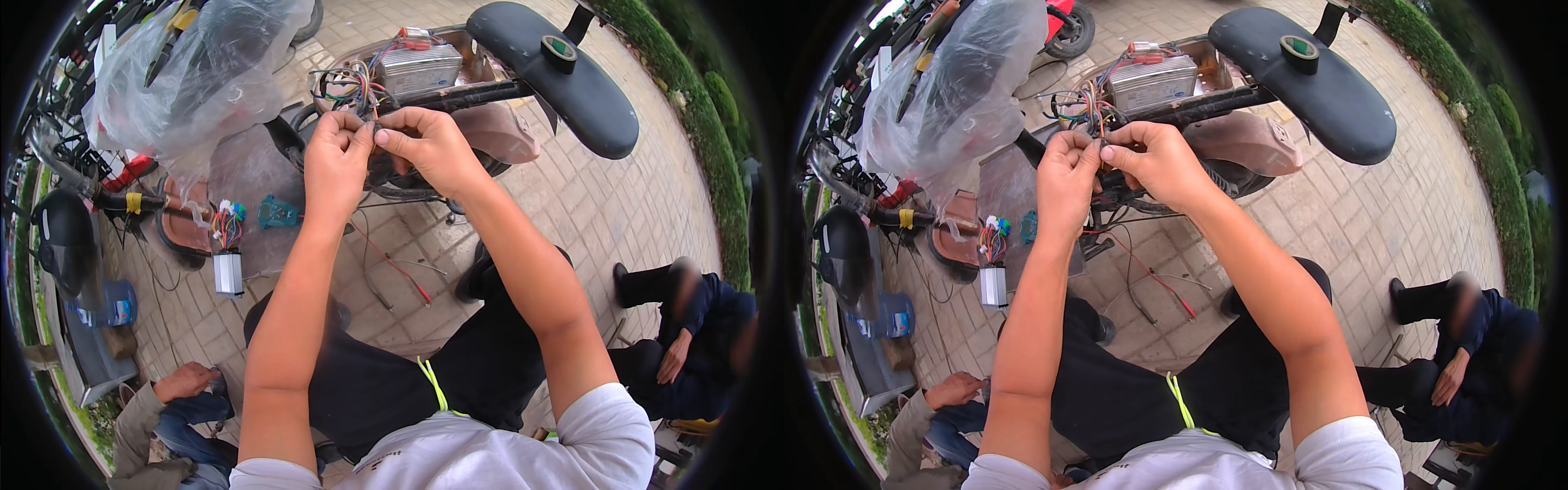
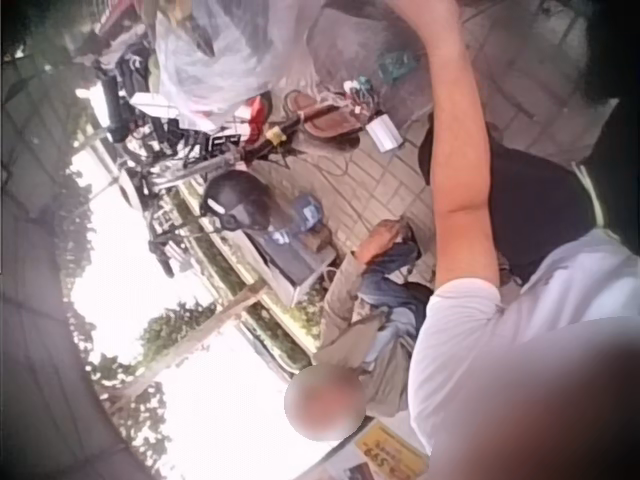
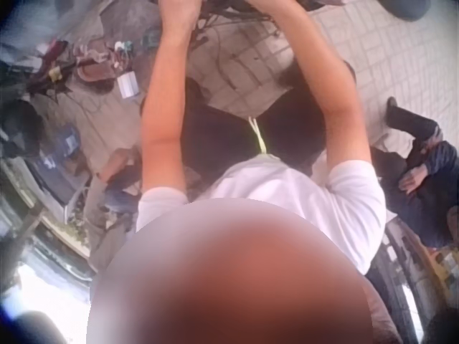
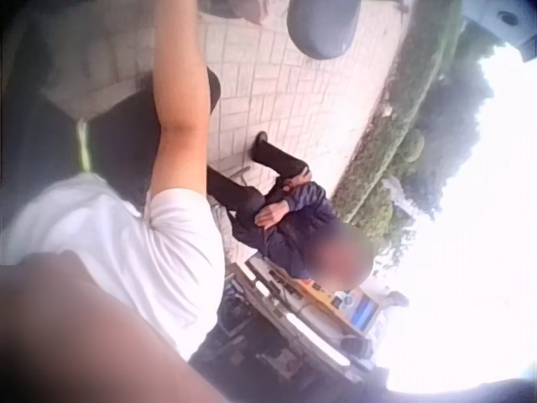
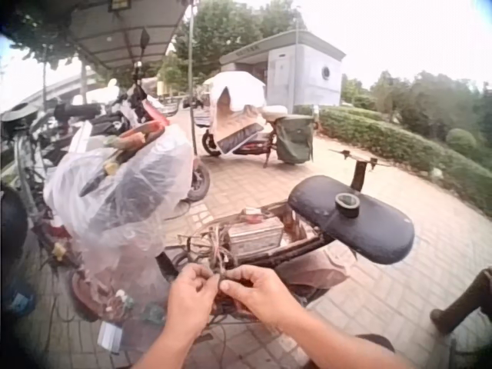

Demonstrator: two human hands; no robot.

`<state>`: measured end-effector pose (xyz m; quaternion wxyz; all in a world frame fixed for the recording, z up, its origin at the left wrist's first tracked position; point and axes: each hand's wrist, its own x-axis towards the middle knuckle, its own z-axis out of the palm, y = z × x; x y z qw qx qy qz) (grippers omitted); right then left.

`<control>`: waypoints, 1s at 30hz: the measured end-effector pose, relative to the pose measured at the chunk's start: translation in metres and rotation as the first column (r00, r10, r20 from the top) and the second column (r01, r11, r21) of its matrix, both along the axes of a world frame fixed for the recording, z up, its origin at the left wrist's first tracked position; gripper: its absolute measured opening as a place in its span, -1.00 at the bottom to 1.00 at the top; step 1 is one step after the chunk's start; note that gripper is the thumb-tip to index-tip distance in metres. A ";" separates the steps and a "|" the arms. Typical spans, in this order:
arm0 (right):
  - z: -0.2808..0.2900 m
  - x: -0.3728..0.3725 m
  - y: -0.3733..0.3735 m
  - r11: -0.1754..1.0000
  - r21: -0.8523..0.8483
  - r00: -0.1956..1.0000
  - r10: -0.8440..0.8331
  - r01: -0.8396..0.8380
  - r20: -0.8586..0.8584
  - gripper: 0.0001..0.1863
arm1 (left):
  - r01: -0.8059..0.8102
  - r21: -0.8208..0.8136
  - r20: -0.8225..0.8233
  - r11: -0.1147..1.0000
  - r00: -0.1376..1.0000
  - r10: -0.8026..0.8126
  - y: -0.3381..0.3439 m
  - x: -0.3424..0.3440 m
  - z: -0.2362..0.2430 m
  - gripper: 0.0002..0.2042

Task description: The person repairs electrical wiring on a scooter by stripping wire ends, twisting them together, and wrapping connections with electrical tape. The person uses pliers and electrical tape to secure the wires and then places the taped bundle into the scooter's wiring compartment.

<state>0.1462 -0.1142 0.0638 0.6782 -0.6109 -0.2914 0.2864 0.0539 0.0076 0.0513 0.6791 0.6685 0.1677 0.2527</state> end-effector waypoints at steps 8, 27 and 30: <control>0.008 0.001 -0.008 0.995 -0.069 0.996 -0.064 0.068 0.061 -0.83 | 0.058 0.265 0.042 0.962 0.997 -0.072 0.002 -0.005 -0.004 -0.85; 0.005 -0.011 -0.006 0.975 0.144 0.826 -0.219 0.168 0.519 -0.89 | 0.037 0.181 0.169 0.983 0.983 -0.068 -0.002 -0.012 -0.005 -0.74; 0.002 -0.010 -0.002 0.975 0.139 0.948 -0.201 0.171 0.246 -0.89 | 0.090 0.030 0.180 0.996 0.979 -0.094 -0.002 -0.012 0.000 -0.74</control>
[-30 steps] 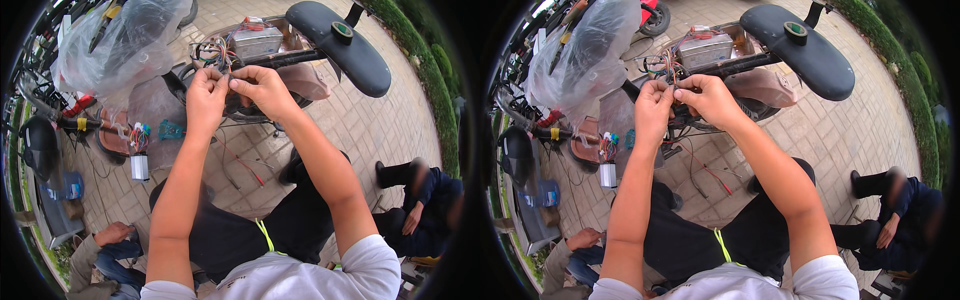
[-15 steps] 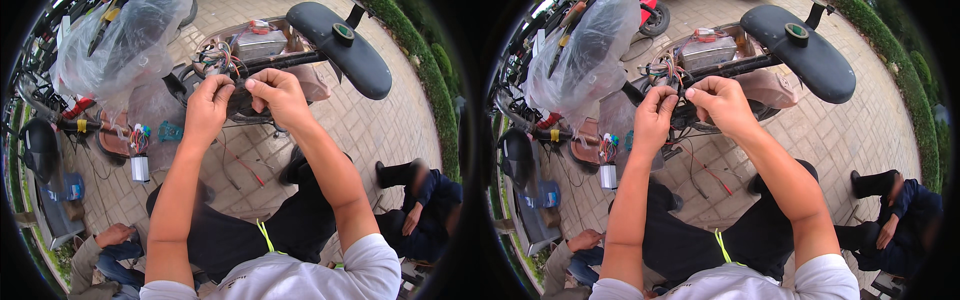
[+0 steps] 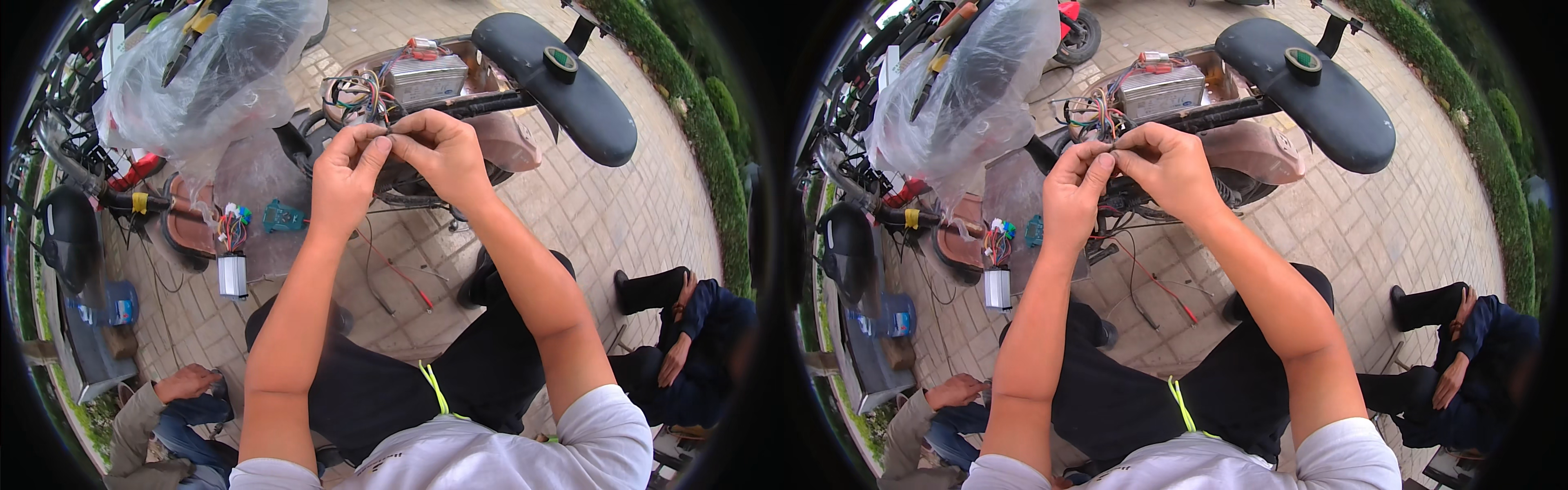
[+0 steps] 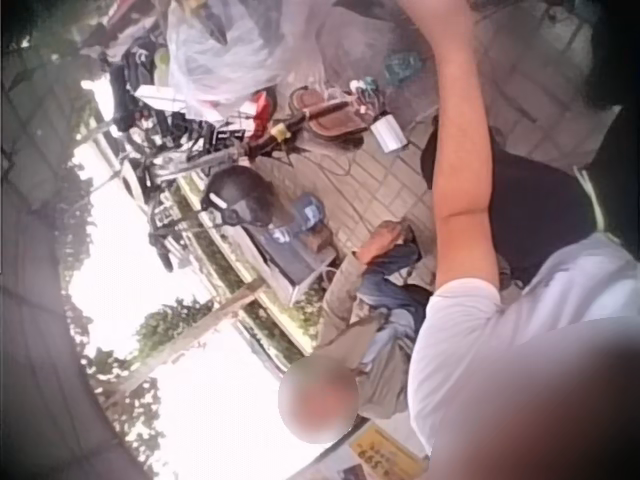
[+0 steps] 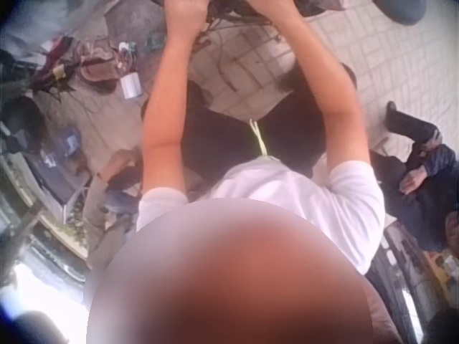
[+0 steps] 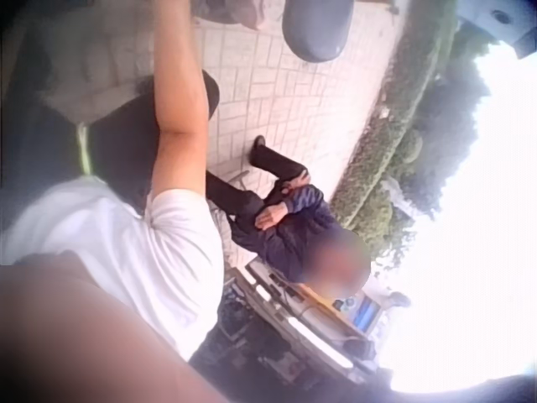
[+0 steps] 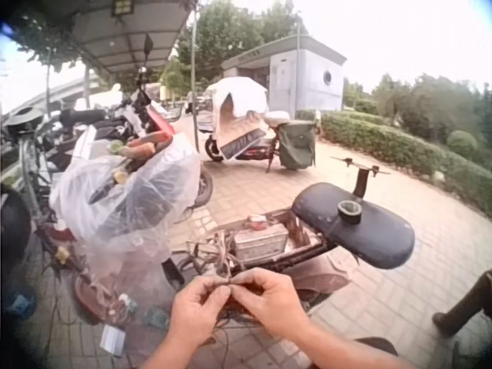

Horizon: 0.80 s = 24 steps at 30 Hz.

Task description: The person repairs electrical wiring on a scooter by stripping wire ends, twisting them together, and wrapping connections with electrical tape. The person uses pliers and electrical tape to secure the wires and then places the taped bundle into the scooter's wiring compartment.

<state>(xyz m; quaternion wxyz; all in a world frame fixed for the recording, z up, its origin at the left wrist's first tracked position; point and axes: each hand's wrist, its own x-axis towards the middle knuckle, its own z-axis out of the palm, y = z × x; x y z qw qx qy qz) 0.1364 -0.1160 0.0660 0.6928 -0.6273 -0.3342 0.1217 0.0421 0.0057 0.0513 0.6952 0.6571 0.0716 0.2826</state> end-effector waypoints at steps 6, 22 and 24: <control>0.006 0.009 0.004 0.996 -0.069 0.998 0.056 -0.057 -0.025 -0.85 | 0.065 -0.081 -0.030 0.995 0.997 -0.068 0.005 0.000 0.001 -0.77; 0.005 0.013 0.021 0.982 -0.034 0.982 -0.185 0.184 -0.022 -0.69 | 0.044 -0.224 -0.181 0.974 0.980 -0.086 0.003 -0.003 0.005 -0.77; 0.006 0.018 0.014 0.960 -0.098 0.964 -0.266 0.264 -0.010 -0.66 | 0.106 -0.291 -0.164 0.951 0.974 -0.159 0.009 -0.004 0.004 -0.78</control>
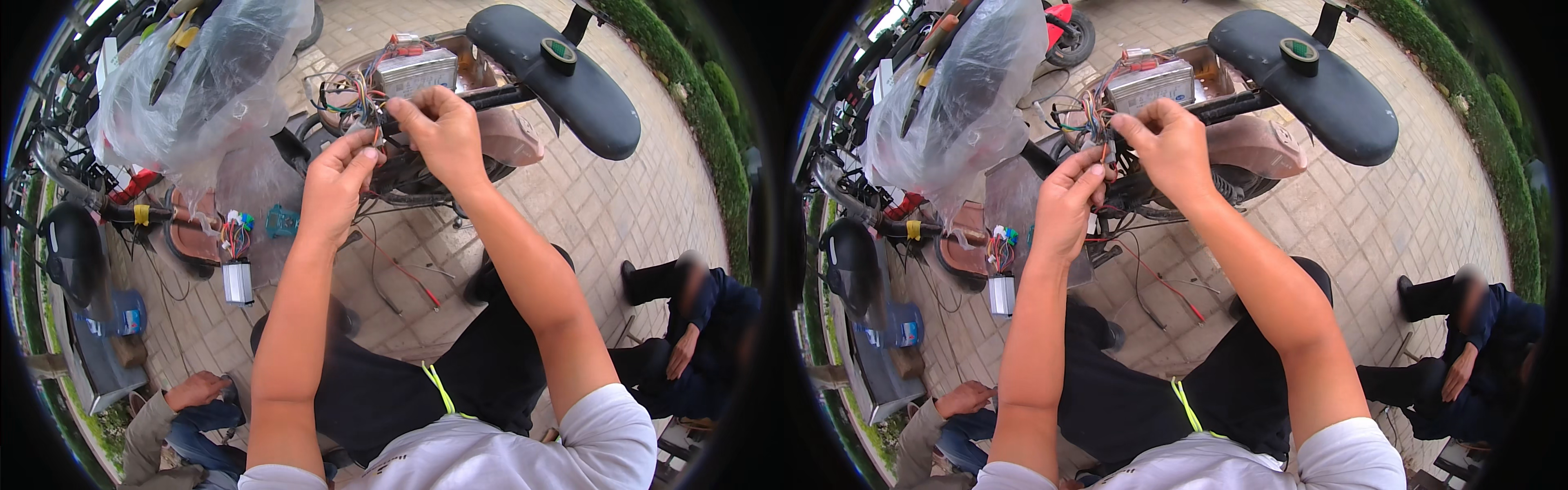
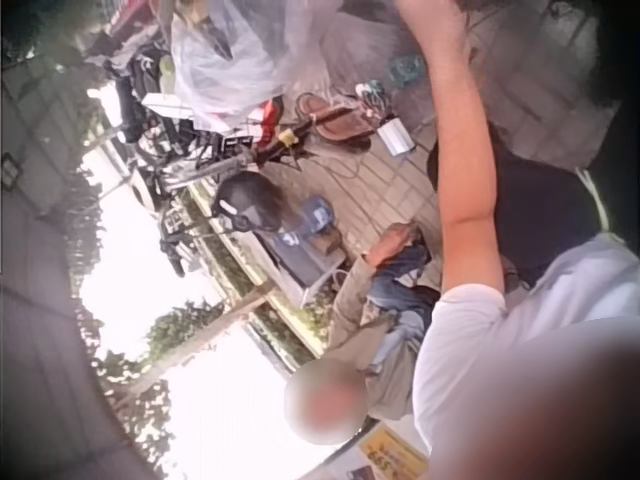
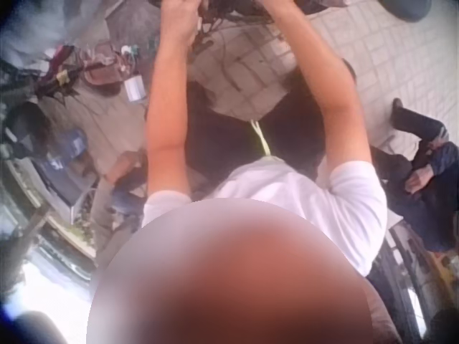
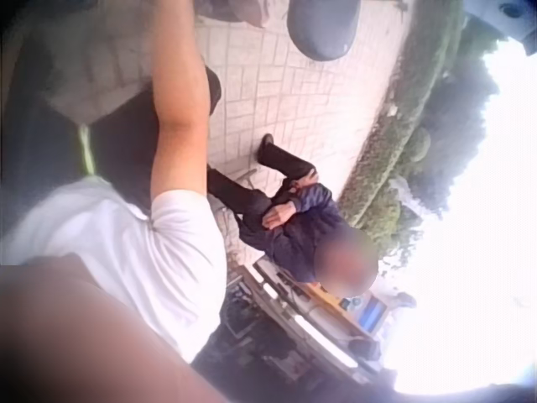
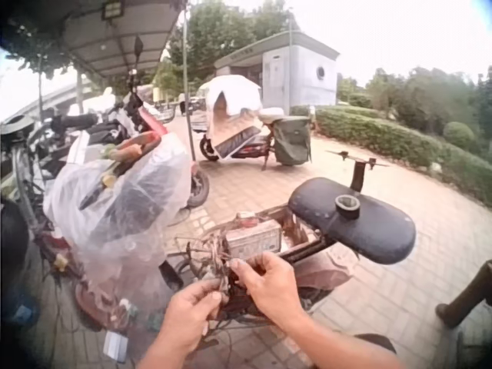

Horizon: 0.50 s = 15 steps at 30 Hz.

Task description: The person repairs electrical wiring on a scooter by stripping wire ends, twisting them together, and wrapping connections with electrical tape. The person uses pliers and electrical tape to secure the wires and then places the taped bundle into the scooter's wiring compartment.

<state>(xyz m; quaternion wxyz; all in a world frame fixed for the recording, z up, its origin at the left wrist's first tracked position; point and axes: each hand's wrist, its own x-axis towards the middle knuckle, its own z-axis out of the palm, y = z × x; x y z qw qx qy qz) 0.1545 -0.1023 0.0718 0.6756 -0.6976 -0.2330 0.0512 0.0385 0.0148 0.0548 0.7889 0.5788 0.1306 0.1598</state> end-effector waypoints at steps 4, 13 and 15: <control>0.001 -0.003 -0.016 0.994 -0.052 0.991 0.087 -0.093 -0.098 -0.61 | -0.004 -0.049 0.059 0.999 0.998 0.007 -0.002 0.000 -0.002 -0.82; -0.008 -0.007 -0.016 0.858 0.285 0.740 0.514 -0.428 -0.434 -0.74 | -0.080 0.037 0.115 0.996 0.990 0.076 -0.007 0.001 -0.003 -0.73; -0.008 -0.004 -0.014 0.836 0.326 0.684 0.548 -0.441 -0.481 -0.77 | -0.092 0.062 0.113 0.994 0.990 0.084 -0.009 0.003 0.000 -0.70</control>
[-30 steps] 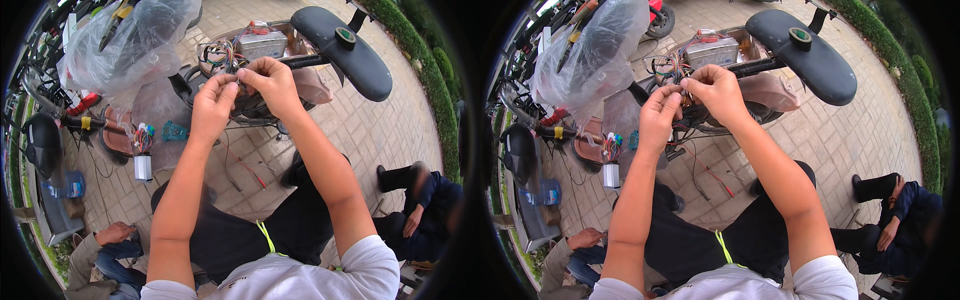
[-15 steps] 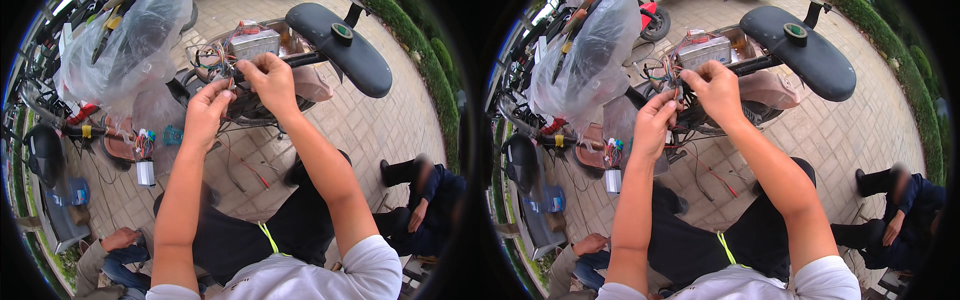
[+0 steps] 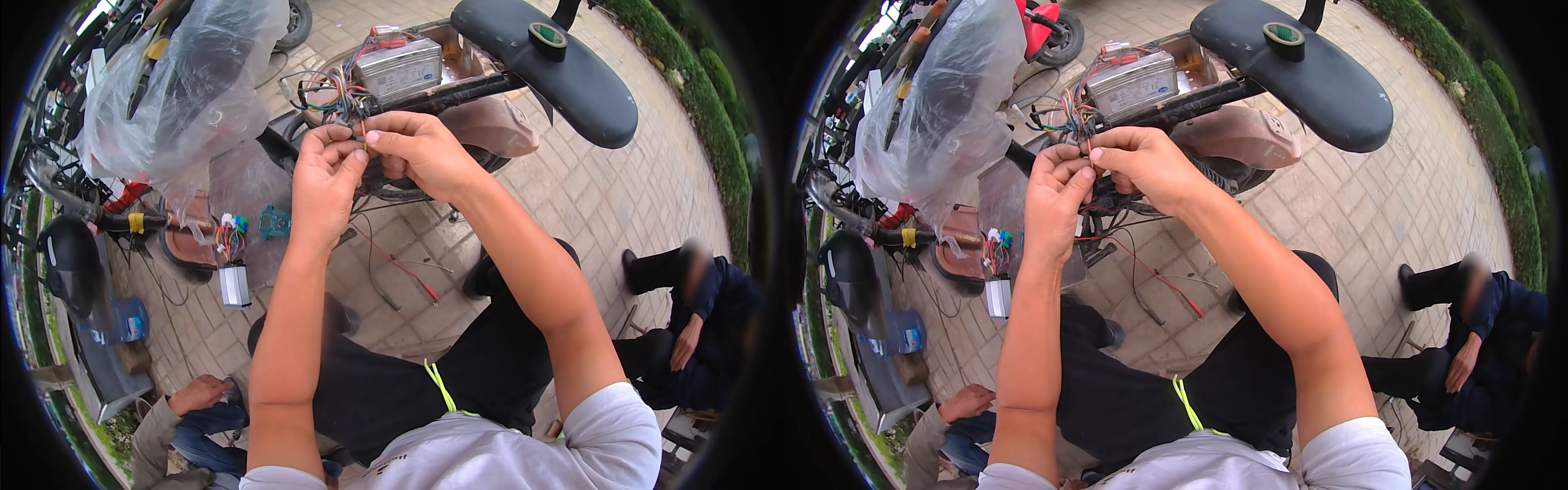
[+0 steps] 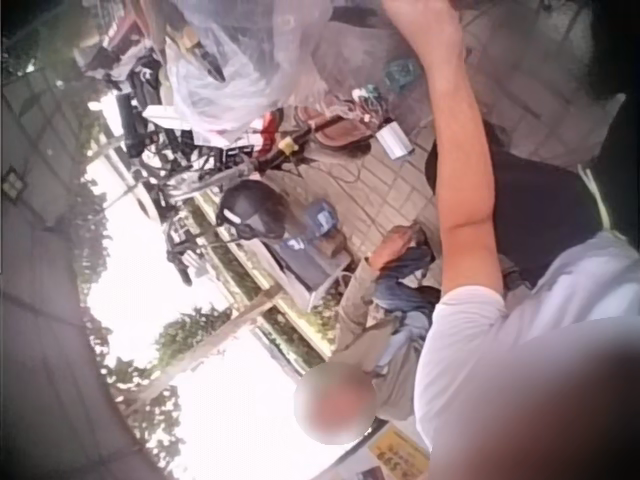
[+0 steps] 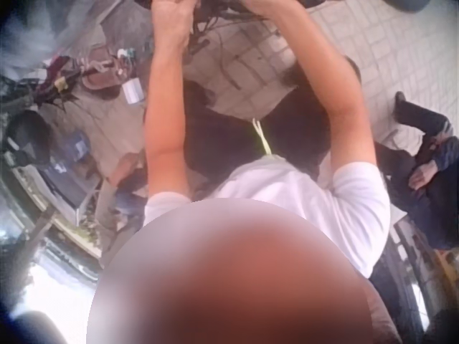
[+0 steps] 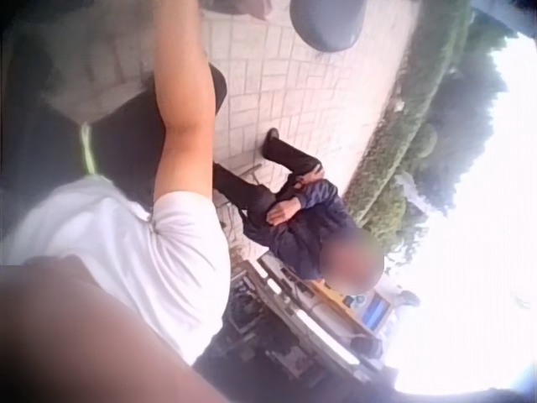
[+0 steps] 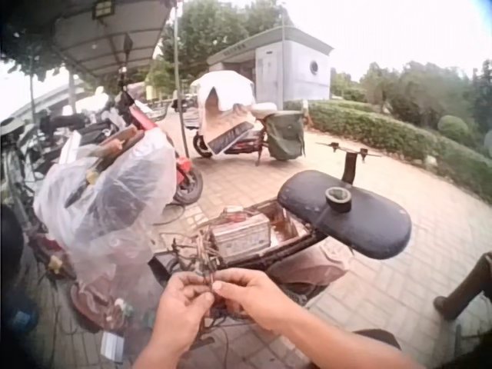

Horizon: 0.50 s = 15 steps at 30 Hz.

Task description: The person repairs electrical wiring on a scooter by stripping wire ends, twisting them together, and wrapping connections with electrical tape. The person uses pliers and electrical tape to secure the wires and then places the taped bundle into the scooter's wiring compartment.

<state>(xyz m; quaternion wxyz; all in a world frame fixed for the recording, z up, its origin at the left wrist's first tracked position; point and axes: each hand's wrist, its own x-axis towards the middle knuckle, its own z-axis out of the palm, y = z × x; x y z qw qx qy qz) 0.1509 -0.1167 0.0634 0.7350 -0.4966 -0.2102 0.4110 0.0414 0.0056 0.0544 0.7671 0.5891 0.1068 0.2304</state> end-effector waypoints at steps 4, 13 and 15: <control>-0.003 0.005 -0.001 1.000 -0.029 0.991 0.003 0.001 0.133 -0.81 | 0.002 0.005 0.045 1.000 0.999 -0.002 0.001 -0.001 0.000 -0.70; 0.001 -0.015 -0.010 0.963 -0.132 0.848 -0.139 0.237 0.512 -0.81 | -0.016 -0.118 0.087 0.993 0.996 0.027 0.006 0.000 0.005 -0.75; 0.004 -0.017 -0.008 0.962 -0.101 0.886 -0.191 0.255 0.422 -0.79 | 0.014 -0.128 0.026 0.992 1.000 -0.011 0.004 0.001 0.003 -0.76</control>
